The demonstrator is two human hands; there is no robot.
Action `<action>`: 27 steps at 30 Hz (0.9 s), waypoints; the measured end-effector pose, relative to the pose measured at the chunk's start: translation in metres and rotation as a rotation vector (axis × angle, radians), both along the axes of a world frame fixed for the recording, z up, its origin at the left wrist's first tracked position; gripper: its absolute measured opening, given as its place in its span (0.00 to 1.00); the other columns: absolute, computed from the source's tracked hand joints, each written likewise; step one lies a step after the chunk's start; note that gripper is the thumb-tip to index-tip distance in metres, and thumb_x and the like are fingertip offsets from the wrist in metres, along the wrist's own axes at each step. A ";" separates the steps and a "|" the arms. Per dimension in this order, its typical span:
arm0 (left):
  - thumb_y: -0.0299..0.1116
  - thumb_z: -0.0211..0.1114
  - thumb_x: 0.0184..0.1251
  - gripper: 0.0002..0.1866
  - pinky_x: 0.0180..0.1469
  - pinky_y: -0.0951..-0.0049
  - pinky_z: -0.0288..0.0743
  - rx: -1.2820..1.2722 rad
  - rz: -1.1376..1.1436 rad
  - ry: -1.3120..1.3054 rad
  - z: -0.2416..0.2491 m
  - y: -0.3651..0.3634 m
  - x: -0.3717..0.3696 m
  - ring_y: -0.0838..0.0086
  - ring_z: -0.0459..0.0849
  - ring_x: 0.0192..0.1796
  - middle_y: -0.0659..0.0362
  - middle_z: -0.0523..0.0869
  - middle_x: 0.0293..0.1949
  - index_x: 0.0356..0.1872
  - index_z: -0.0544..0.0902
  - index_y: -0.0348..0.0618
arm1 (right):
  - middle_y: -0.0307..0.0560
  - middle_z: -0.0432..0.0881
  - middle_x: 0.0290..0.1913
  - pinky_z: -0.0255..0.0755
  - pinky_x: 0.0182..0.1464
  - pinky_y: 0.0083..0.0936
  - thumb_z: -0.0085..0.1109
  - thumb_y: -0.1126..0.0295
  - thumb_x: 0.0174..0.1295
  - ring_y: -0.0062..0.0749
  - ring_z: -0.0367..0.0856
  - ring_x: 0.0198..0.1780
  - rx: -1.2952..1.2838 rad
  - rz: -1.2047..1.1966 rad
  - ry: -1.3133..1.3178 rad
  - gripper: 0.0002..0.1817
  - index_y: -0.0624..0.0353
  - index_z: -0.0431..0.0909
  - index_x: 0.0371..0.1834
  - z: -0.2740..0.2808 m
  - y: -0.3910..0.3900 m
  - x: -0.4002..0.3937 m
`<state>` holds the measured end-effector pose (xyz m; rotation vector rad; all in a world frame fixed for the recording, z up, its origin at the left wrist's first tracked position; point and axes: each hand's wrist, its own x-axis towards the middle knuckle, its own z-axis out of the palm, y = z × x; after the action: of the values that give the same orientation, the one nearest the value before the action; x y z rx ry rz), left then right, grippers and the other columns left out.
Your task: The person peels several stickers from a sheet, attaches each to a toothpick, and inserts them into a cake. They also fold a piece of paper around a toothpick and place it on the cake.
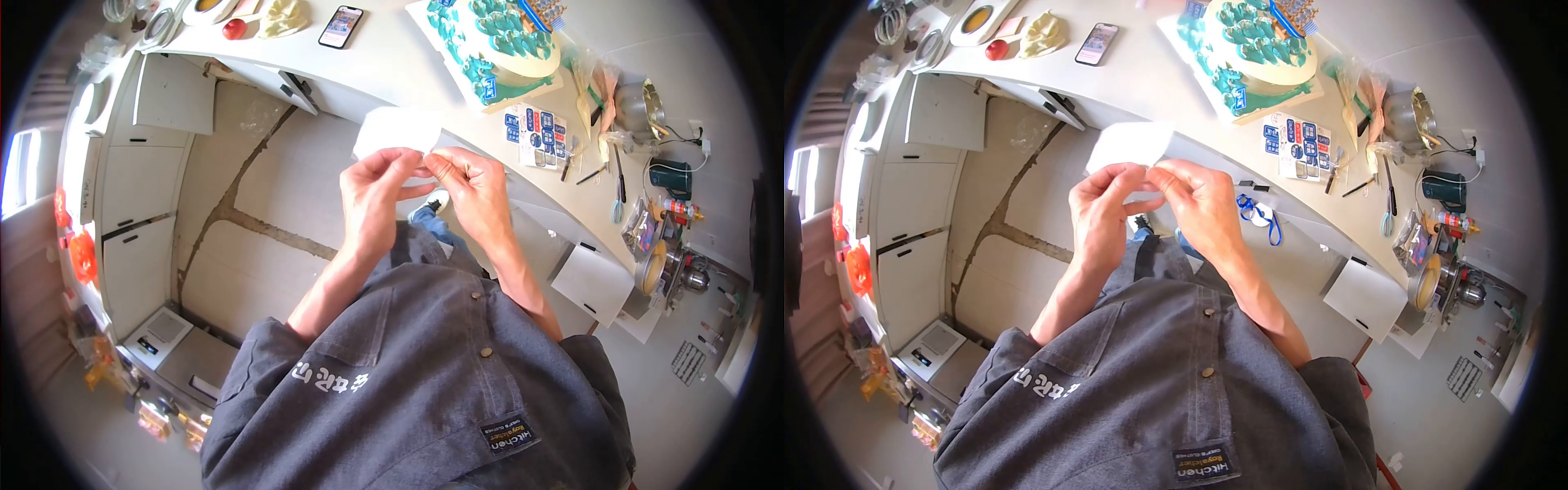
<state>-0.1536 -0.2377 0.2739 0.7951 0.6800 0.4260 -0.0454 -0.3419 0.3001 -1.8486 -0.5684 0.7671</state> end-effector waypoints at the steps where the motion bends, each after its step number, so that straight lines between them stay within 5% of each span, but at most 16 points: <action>1: 0.29 0.63 0.77 0.10 0.51 0.62 0.88 -0.099 0.013 -0.042 -0.004 0.000 0.001 0.68 0.90 0.48 0.54 0.90 0.44 0.48 0.85 0.31 | 0.42 0.89 0.33 0.73 0.38 0.21 0.65 0.65 0.73 0.16 0.79 0.35 -0.014 -0.004 0.011 0.12 0.65 0.88 0.45 0.002 0.000 0.000; 6: 0.30 0.62 0.78 0.09 0.61 0.56 0.82 -0.363 0.039 -0.139 -0.003 -0.001 0.001 0.66 0.87 0.56 0.55 0.87 0.50 0.48 0.85 0.35 | 0.38 0.83 0.29 0.71 0.37 0.21 0.64 0.63 0.75 0.17 0.75 0.32 -0.035 -0.054 0.057 0.14 0.64 0.87 0.47 -0.007 -0.008 -0.002; 13: 0.29 0.64 0.76 0.08 0.61 0.61 0.79 -0.240 0.143 -0.041 -0.008 -0.005 0.006 0.69 0.85 0.56 0.56 0.87 0.51 0.48 0.85 0.35 | 0.41 0.80 0.33 0.72 0.38 0.25 0.57 0.60 0.79 0.23 0.76 0.34 -0.118 -0.212 -0.022 0.18 0.61 0.83 0.61 0.007 -0.017 0.002; 16: 0.29 0.65 0.76 0.08 0.61 0.63 0.78 -0.225 0.156 -0.029 -0.012 -0.006 0.009 0.70 0.86 0.55 0.56 0.87 0.51 0.48 0.85 0.35 | 0.40 0.81 0.34 0.70 0.34 0.21 0.56 0.59 0.80 0.20 0.75 0.32 -0.045 -0.096 -0.274 0.18 0.58 0.83 0.63 0.021 -0.026 0.001; 19: 0.29 0.65 0.76 0.08 0.60 0.64 0.79 -0.231 0.138 -0.029 -0.013 -0.010 0.011 0.71 0.85 0.55 0.56 0.88 0.50 0.48 0.85 0.35 | 0.37 0.80 0.34 0.63 0.28 0.15 0.56 0.59 0.80 0.14 0.71 0.28 0.031 0.030 0.217 0.19 0.58 0.83 0.63 0.032 -0.026 -0.009; 22: 0.29 0.65 0.76 0.08 0.60 0.64 0.78 -0.233 0.119 -0.025 -0.016 -0.010 0.013 0.70 0.85 0.54 0.56 0.88 0.49 0.48 0.85 0.35 | 0.35 0.79 0.35 0.54 0.23 0.12 0.58 0.58 0.79 0.11 0.64 0.24 0.184 -0.167 0.761 0.20 0.59 0.81 0.65 0.014 -0.027 -0.016; 23: 0.29 0.65 0.76 0.08 0.60 0.64 0.78 -0.235 0.132 -0.021 -0.018 -0.011 0.012 0.70 0.85 0.54 0.56 0.87 0.49 0.48 0.85 0.35 | 0.36 0.78 0.35 0.59 0.27 0.13 0.60 0.60 0.78 0.13 0.64 0.26 0.224 -0.185 0.977 0.23 0.64 0.79 0.67 0.009 -0.033 -0.011; 26: 0.30 0.66 0.75 0.08 0.60 0.64 0.78 -0.237 0.174 0.022 -0.021 -0.010 0.011 0.69 0.85 0.53 0.57 0.87 0.50 0.47 0.85 0.36 | 0.38 0.79 0.37 0.64 0.34 0.14 0.59 0.62 0.78 0.14 0.68 0.32 0.104 -0.278 1.031 0.24 0.67 0.76 0.68 0.006 -0.036 -0.024; 27: 0.30 0.67 0.75 0.08 0.60 0.64 0.78 -0.237 0.184 0.040 -0.022 -0.009 0.012 0.69 0.85 0.53 0.57 0.87 0.50 0.47 0.85 0.36 | 0.45 0.85 0.43 0.70 0.44 0.16 0.58 0.67 0.77 0.17 0.74 0.40 0.093 -0.220 1.031 0.22 0.71 0.76 0.67 0.006 -0.043 -0.024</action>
<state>-0.1416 -0.2471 0.2521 0.5203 0.8279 0.4865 -0.0695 -0.3853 0.3065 -1.1665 0.2571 1.3513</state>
